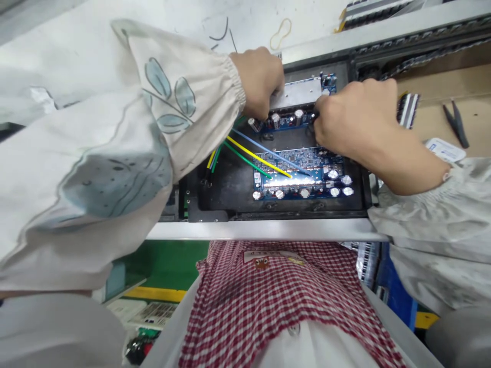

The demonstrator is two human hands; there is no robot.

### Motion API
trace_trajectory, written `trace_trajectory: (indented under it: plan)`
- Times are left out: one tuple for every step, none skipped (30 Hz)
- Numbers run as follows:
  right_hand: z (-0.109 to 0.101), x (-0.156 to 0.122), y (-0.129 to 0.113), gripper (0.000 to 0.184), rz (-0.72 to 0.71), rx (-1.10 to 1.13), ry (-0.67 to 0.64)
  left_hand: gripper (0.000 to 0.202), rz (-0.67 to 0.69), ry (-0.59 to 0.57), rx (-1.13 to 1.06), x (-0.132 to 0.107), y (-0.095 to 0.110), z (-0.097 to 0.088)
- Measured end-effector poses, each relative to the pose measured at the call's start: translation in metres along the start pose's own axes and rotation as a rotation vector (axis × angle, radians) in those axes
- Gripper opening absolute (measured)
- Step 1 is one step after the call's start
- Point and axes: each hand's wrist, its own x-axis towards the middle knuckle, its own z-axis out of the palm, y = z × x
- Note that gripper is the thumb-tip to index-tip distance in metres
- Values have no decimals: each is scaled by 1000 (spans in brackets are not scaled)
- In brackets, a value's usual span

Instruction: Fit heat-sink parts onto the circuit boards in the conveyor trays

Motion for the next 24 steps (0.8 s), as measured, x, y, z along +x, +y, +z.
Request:
trace_trajectory:
  plan:
    - [0,0,0,32,-2,5,-1,38,-8,1,7,0,1,-1]
    - [0,0,0,32,-4,11,-1,37,-17,-1,15,-1,3,-2]
    - [0,1,1,31,-3,16,2,36,-27,-8,24,-2,4,-3]
    - [0,1,1,31,0,20,4,34,-38,-19,30,-2,5,-4]
    - [0,1,1,31,1,21,5,33,-43,-35,36,-2,6,-6]
    - [0,1,1,31,-2,20,7,31,-37,-51,46,-2,6,-6]
    - [0,1,0,31,-1,16,11,31,-23,-65,59,-1,6,-7]
    - [0,1,0,31,-6,12,11,29,-4,-72,75,0,5,-7]
    - [0,0,-1,32,-9,7,13,27,18,-75,92,2,5,-7]
    - [0,0,-1,32,-12,3,17,24,42,-74,110,4,3,-6]
    - [0,0,-1,32,-14,2,21,21,63,-71,127,6,2,-5]
    - [0,-1,-1,32,-15,5,22,19,78,-66,140,7,0,-4]
    - [-1,-1,-1,32,-16,8,22,17,93,-65,152,9,-2,-4]
    - [-1,-2,-1,32,-15,12,23,16,106,-60,160,9,-3,-3]
    - [-1,-2,-1,32,-14,15,24,16,117,-55,161,10,-5,-3]
    - [0,-2,-2,32,-16,16,23,15,121,-58,153,9,-7,-3]
    - [0,-2,-2,32,-15,14,21,15,126,-62,136,8,-9,-4]
    - [0,-2,-2,32,-19,11,16,15,136,-58,114,7,-11,-4]
    - [0,-2,-2,32,-21,8,10,16,141,-47,92,5,-13,-5]
    - [0,-2,-2,32,-22,5,4,17,146,-26,66,2,-16,-5]
    - [-1,-2,-2,31,-23,3,0,18,154,4,38,-1,-18,-5]
    - [-1,-2,-2,31,-17,0,0,19,158,53,8,-5,-20,-5]
    - [-2,-2,-2,30,-7,-4,-1,20,161,104,-22,-9,-22,-5]
    - [-2,-1,-1,30,1,-9,-3,21,158,145,-52,-13,-23,-5]
